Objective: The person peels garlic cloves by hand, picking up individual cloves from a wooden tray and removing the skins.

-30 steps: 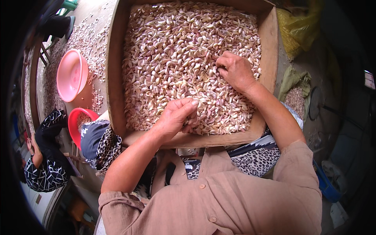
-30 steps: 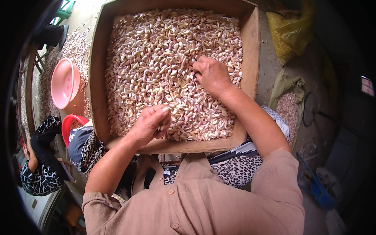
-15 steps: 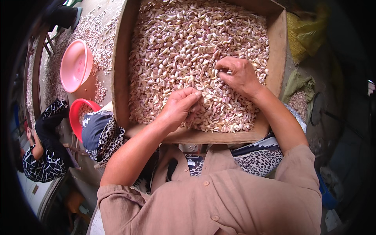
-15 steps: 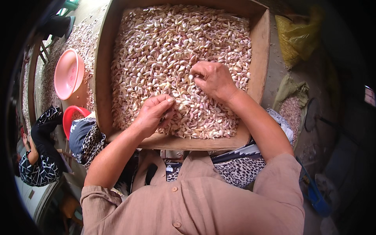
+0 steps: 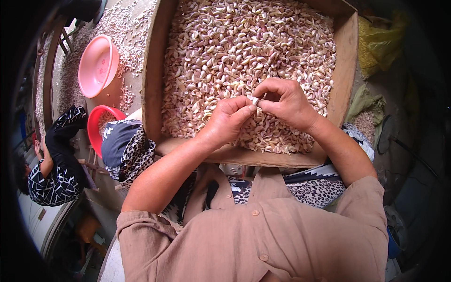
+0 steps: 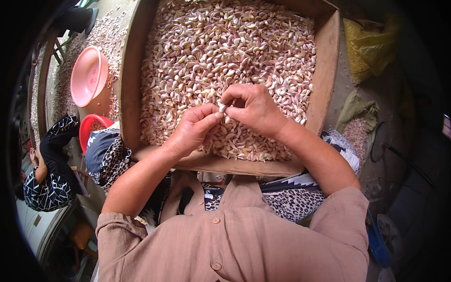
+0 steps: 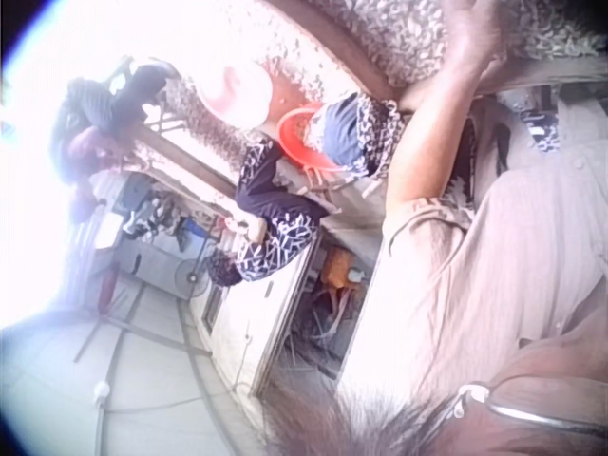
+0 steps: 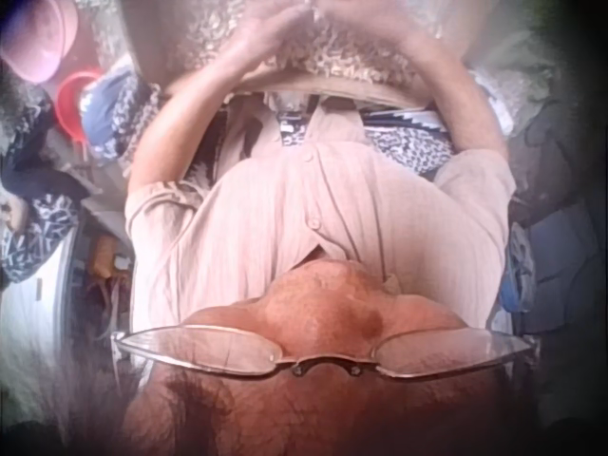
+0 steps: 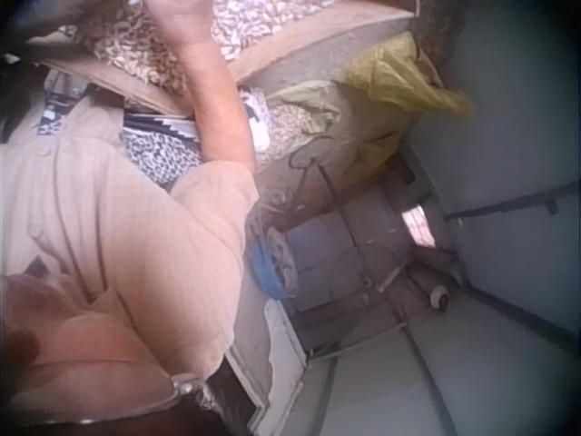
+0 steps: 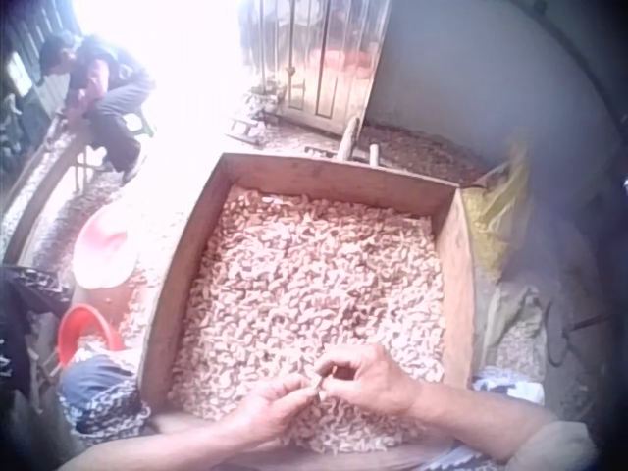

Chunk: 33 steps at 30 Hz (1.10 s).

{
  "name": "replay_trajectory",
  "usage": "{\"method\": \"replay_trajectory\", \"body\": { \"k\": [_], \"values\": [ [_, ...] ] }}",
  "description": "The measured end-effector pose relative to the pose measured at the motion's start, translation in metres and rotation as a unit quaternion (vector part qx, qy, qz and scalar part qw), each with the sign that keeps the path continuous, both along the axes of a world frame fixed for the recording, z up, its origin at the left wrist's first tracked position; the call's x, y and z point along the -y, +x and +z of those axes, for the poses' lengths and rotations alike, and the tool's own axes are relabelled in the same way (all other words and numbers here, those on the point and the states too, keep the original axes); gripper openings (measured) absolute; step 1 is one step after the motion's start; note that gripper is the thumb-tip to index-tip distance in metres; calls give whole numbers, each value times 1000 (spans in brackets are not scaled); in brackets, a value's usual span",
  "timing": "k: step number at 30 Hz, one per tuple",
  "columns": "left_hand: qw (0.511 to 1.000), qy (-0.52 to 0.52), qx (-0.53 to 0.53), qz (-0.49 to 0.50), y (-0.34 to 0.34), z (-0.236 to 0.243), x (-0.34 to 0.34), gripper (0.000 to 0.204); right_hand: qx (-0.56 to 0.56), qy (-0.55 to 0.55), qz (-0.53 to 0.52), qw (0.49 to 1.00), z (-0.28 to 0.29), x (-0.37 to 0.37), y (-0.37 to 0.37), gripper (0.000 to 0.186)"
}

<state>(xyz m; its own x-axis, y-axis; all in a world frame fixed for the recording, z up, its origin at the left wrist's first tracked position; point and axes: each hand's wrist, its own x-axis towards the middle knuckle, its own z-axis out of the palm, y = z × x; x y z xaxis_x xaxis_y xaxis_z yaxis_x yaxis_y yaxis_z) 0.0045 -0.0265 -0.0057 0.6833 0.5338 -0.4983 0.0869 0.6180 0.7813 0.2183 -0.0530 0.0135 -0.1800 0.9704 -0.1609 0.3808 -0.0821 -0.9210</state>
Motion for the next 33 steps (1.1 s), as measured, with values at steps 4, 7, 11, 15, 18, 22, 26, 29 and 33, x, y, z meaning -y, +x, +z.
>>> {"method": "replay_trajectory", "body": {
  "k": [4, 7, 11, 15, 18, 22, 26, 29, 33],
  "values": [
    [993, 108, -48, -4, 0, -7, 1, 18, -246, -278, -63, 927, -3, -2, 6, 22],
    [982, 173, -71, -13, -1, -9, 1, 17, -279, -318, -87, 902, 2, -5, 5, 25],
    [977, 193, -89, -23, -1, -4, 0, 17, -311, -309, -96, 893, -9, -3, 5, 26],
    [964, 244, -104, -32, -1, 4, -1, 16, -324, -315, -96, 887, -7, -3, 6, 24],
    [962, 244, -107, -55, 0, 14, -4, 16, -330, -316, -106, 883, -6, -1, 5, 22],
    [959, 255, -105, -58, -1, 10, 0, 16, -307, -309, -105, 894, -3, -2, 3, 20],
    [956, 258, -117, -70, -1, 8, 2, 15, -277, -280, -69, 917, -3, 0, 3, 19],
    [958, 255, -112, -67, 0, 6, 3, 15, -248, -261, -64, 931, -1, 0, 0, 16],
    [966, 219, -111, -82, -1, 4, 5, 16, -232, -231, -66, 943, -2, 3, -2, 11]
  ]
}}
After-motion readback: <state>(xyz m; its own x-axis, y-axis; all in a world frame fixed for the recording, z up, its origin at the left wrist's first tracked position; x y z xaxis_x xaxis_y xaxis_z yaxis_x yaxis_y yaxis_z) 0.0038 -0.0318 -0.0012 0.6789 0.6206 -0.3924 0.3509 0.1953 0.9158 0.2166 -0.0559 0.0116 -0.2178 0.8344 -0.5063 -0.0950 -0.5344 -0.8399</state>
